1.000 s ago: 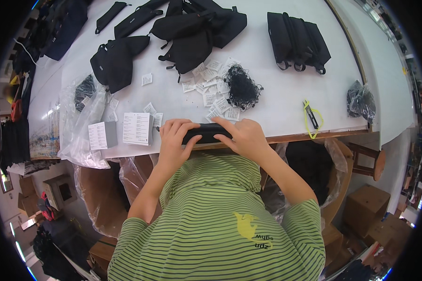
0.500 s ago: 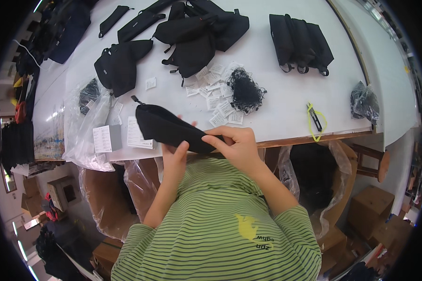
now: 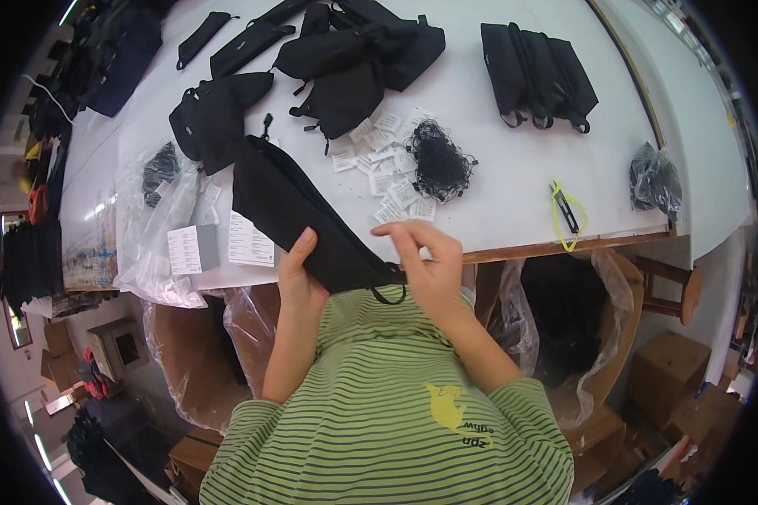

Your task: Assembling sunglasses cases by inserting labels and attaching straps.

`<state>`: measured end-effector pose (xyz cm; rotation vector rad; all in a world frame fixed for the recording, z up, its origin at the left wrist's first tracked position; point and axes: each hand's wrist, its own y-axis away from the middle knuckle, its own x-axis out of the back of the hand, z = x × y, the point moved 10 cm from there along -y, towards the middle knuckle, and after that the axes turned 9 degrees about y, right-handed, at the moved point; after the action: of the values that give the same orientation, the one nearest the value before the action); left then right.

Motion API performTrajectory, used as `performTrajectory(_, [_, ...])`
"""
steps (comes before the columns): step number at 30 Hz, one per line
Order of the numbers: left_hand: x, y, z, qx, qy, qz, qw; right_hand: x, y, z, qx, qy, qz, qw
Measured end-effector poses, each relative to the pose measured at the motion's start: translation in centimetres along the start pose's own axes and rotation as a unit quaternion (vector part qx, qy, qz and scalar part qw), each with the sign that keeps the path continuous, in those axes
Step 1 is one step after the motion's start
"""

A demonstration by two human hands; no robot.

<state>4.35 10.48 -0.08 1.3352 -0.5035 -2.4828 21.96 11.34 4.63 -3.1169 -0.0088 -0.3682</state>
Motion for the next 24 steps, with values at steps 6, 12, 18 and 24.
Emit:
performTrajectory(6, [-1.7,2.4,-3.8,0.159,-0.079,-0.105,0.978,0.0,-3.7,-2.9,0.075,-0.123,-0.054,0.988])
performTrajectory(12, [-2.2,3.7,-6.0,0.243,-0.069,-0.096,0.963,1.9,-4.5,-4.0,0.115,-0.091,0.015,0.989])
performTrajectory(18, [-1.3,3.2,-5.7,0.203,-0.056,-0.053,0.976,3.4,-3.4,-4.7,0.170,0.049,0.147,0.973])
performTrajectory(24, [0.0,1.4,-4.7,0.155,-0.002,0.001,0.988,0.4,-1.8,-4.7,0.138,0.069,-0.003,0.988])
